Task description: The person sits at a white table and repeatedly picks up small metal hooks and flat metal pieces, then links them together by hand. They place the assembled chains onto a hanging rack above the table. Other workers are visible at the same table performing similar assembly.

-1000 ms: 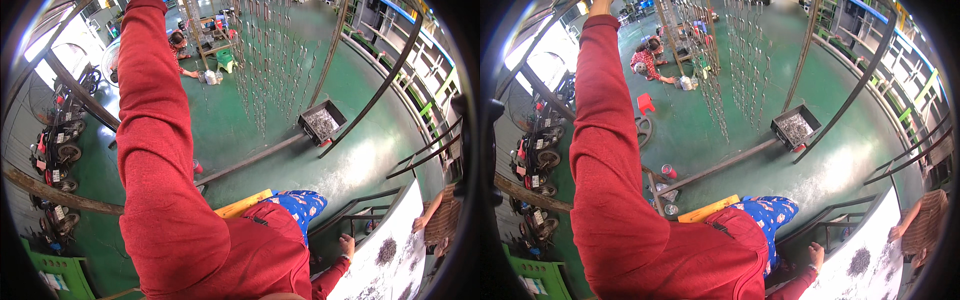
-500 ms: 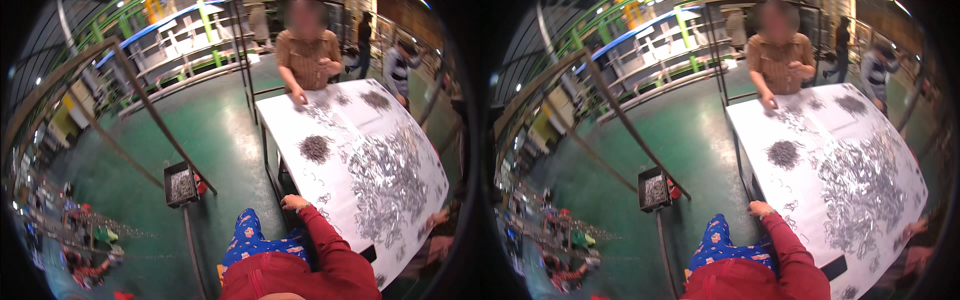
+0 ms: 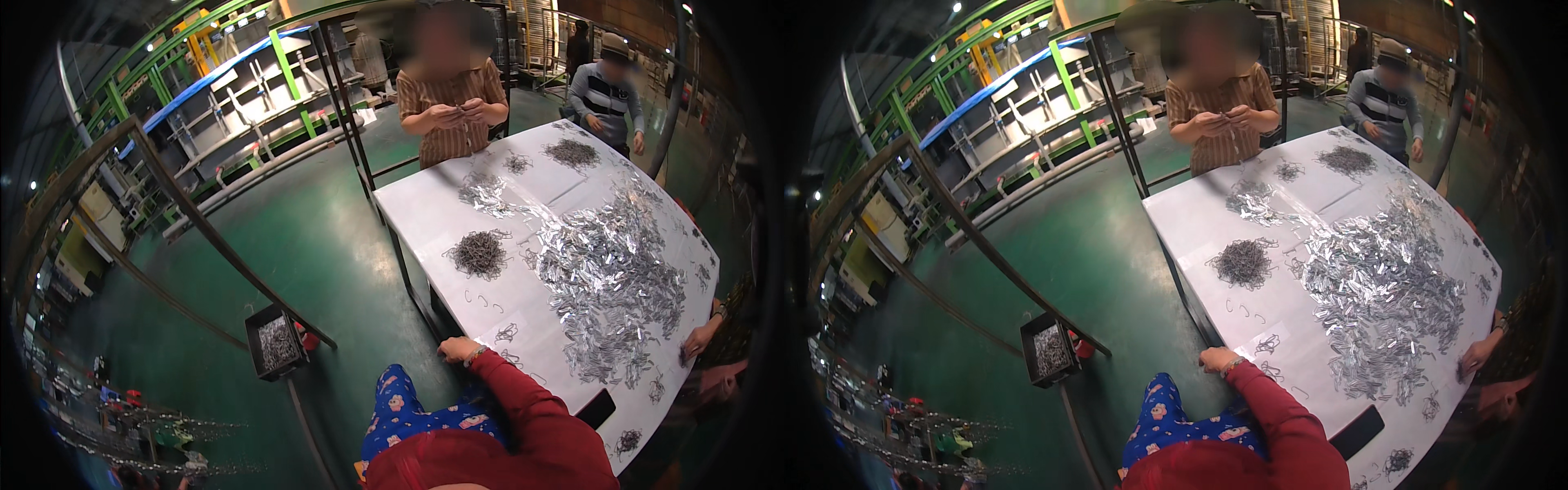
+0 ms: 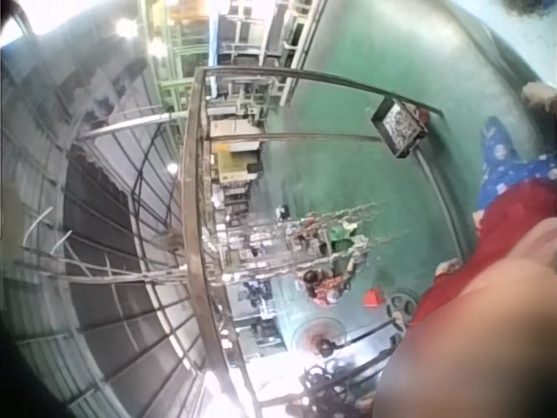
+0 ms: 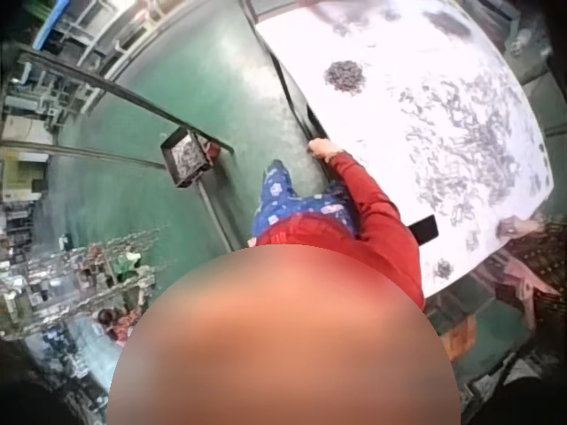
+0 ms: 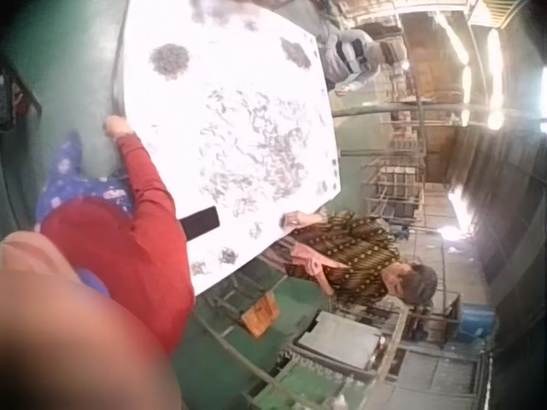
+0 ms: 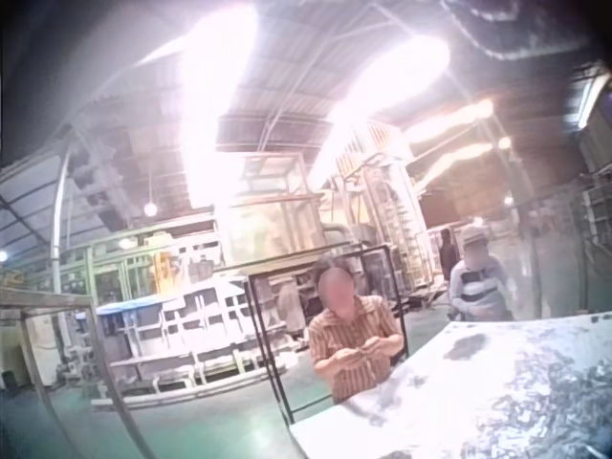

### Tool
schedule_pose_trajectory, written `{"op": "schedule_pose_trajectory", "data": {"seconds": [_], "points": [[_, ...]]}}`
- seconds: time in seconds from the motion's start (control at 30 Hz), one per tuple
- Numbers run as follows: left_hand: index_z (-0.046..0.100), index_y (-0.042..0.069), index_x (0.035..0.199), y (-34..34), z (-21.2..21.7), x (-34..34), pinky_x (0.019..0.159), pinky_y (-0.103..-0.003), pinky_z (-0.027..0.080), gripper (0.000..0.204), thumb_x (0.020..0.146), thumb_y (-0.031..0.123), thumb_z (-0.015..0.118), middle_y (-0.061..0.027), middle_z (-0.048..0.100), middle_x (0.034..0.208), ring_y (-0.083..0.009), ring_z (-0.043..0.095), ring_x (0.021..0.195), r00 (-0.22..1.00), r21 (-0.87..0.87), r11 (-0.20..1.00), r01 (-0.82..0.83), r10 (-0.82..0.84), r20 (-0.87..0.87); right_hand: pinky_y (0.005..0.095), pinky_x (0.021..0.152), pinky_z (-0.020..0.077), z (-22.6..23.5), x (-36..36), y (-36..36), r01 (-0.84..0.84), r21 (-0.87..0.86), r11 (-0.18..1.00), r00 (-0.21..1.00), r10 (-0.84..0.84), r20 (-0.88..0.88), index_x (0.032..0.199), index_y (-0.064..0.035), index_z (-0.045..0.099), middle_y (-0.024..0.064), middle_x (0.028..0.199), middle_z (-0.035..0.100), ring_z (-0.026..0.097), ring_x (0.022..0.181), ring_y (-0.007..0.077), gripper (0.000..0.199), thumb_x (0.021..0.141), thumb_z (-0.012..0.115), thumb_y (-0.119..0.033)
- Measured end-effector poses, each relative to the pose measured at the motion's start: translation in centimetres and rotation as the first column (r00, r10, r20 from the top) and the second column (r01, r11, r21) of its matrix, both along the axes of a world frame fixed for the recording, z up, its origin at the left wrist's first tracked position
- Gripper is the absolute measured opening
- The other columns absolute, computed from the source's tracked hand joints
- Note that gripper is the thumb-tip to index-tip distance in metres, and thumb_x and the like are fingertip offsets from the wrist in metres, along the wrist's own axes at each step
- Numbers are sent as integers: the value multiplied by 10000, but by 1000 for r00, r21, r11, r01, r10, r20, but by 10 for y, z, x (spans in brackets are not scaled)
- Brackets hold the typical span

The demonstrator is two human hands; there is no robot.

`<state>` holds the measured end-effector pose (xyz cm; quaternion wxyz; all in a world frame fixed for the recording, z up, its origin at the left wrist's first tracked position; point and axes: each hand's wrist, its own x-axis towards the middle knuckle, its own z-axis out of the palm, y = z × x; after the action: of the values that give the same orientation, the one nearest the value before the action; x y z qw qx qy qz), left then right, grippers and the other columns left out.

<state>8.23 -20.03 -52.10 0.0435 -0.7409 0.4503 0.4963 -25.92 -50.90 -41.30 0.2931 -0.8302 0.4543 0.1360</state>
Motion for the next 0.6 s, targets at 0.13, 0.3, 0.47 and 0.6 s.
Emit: {"op": "schedule_pose_trajectory", "data": {"seconds": [0.13, 0.3, 0.47, 0.6], "points": [[633, 10, 891, -6, -21, 13, 471, -339, 434, 247, 867, 253, 600, -103, 646, 748, -197, 587, 587, 1000, 96, 995, 7, -9, 24, 415, 884, 477, -1, 1, -2, 4, 96, 995, 992, -16, 124, 1175, -156, 623, 156, 1102, 640, 597, 1039, 338, 439, 751, 680, -253], [642, -7, 851, -13, -30, 30, 448, -340, 423, 254, 863, 245, 606, -110, 644, 714, -202, 581, 553, 998, 172, 985, -16, 5, 65, 401, 905, 467, -4, 4, -6, -43, 310, 950, 948, -59, 312, 1222, -138, 589, 167, 1125, 631, 592, 1054, 324, 510, 747, 694, -290], [651, -23, 812, -19, -19, 64, 425, -342, 412, 267, 859, 237, 611, -116, 643, 681, -207, 574, 518, 989, 178, 982, -67, 42, 142, 400, 942, 448, 1, 8, -5, -15, 397, 918, 910, -152, 386, 1274, -154, 540, 165, 1189, 598, 564, 1104, 321, 555, 762, 693, -304], [659, -36, 780, -24, -23, 79, 406, -343, 404, 280, 855, 231, 616, -122, 641, 655, -211, 569, 490, 987, 158, 986, -59, 34, 160, 440, 976, 417, 9, 11, 1, 143, 433, 890, 926, -275, 259, 1287, -220, 523, 132, 1276, 537, 503, 1184, 315, 553, 769, 695, -313]]}}
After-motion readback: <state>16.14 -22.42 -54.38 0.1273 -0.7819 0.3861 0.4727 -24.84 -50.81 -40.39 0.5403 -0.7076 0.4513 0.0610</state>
